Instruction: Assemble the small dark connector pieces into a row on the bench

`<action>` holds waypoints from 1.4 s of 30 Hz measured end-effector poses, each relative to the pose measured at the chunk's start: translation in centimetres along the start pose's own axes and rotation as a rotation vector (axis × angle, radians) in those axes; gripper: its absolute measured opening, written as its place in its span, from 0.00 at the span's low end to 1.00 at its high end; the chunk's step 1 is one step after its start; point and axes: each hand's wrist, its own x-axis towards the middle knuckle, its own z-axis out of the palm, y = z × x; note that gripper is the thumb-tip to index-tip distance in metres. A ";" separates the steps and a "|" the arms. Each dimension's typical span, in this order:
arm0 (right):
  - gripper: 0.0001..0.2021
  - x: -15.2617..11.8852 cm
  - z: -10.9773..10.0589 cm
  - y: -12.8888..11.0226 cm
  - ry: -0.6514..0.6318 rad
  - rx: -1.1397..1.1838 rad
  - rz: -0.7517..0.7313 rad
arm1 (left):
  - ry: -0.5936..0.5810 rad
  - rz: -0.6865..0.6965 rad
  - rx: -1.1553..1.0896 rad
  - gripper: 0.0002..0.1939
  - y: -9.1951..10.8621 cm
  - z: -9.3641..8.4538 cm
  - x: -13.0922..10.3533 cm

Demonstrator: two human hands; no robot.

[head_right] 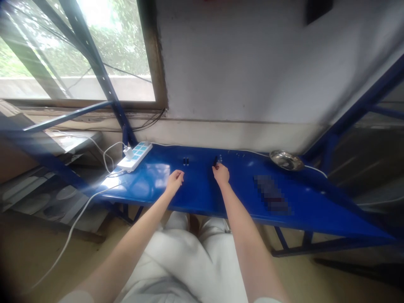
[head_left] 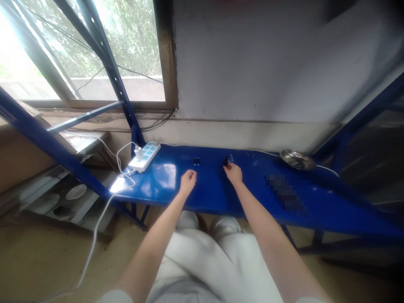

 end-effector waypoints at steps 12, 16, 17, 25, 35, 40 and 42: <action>0.11 1.2 -0.1 0.4 -0.131 -0.100 0.052 | 0.005 -0.007 0.009 0.11 0.0 -0.1 -0.1; 0.11 1.2 -1.0 0.9 -0.124 -0.101 0.103 | 0.004 -0.003 0.008 0.11 0.0 -0.1 -0.1; 0.11 1.1 -1.2 1.0 -0.108 -0.099 0.115 | 0.005 -0.002 0.008 0.11 0.0 -0.1 -0.1; 0.12 0.0 -1.2 1.0 -0.017 -0.117 0.101 | 0.003 0.015 0.004 0.11 0.1 -0.2 -0.2; 0.12 1.0 -1.1 1.1 -0.025 -0.102 0.176 | 0.002 -0.003 -0.002 0.09 0.5 -0.1 -0.3; 0.13 1.7 -1.4 1.5 -0.089 -0.103 0.174 | 0.005 0.003 0.002 0.10 0.4 -0.1 -0.3; 0.13 1.8 -1.5 1.6 -0.121 -0.095 0.155 | 0.002 -0.001 -0.005 0.11 0.4 -0.2 -0.3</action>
